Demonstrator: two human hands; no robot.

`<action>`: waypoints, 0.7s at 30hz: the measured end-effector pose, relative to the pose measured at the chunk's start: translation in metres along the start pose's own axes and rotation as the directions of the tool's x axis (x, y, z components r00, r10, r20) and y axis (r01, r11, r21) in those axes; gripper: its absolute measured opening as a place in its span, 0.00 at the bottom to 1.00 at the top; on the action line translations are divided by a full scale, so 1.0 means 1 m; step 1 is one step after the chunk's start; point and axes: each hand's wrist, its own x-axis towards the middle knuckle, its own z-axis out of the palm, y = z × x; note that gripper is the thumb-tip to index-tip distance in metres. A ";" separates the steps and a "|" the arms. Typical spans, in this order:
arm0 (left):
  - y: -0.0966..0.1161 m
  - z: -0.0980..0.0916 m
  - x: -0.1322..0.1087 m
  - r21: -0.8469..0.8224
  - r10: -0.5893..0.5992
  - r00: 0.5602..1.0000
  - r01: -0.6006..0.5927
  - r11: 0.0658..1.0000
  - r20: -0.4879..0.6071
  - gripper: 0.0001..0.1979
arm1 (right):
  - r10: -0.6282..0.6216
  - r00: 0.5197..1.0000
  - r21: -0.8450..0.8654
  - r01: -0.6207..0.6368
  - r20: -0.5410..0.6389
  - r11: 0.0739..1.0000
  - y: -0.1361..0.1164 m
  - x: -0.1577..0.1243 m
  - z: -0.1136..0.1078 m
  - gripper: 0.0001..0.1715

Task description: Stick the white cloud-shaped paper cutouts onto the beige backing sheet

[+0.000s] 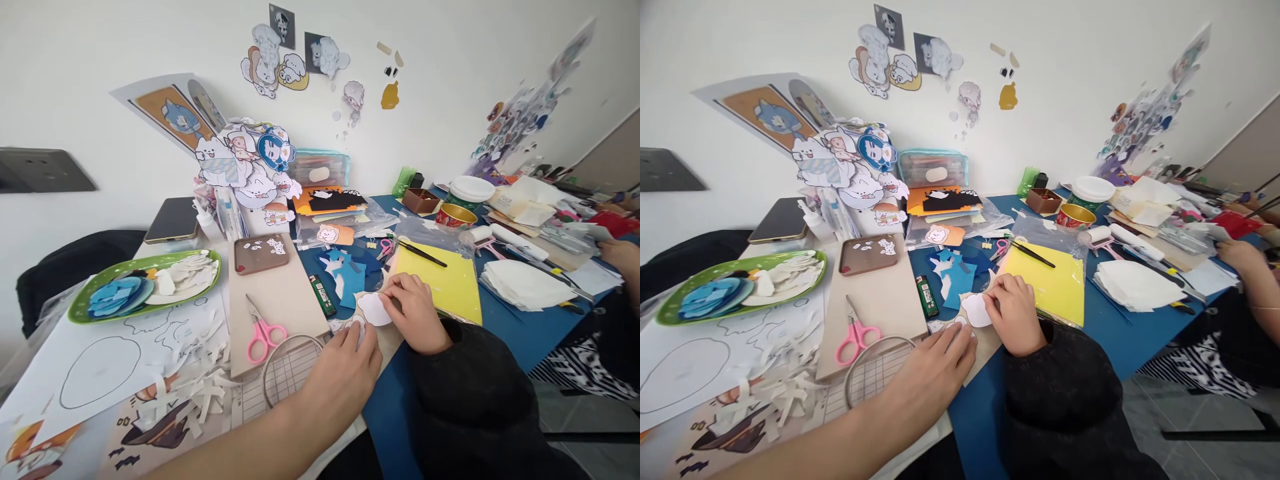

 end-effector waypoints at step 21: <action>0.001 0.003 -0.001 0.011 0.014 0.999 -0.014 1.000 -0.031 0.17 | -0.016 1.000 -0.111 0.014 -0.016 0.994 -0.003 0.000 0.005 0.12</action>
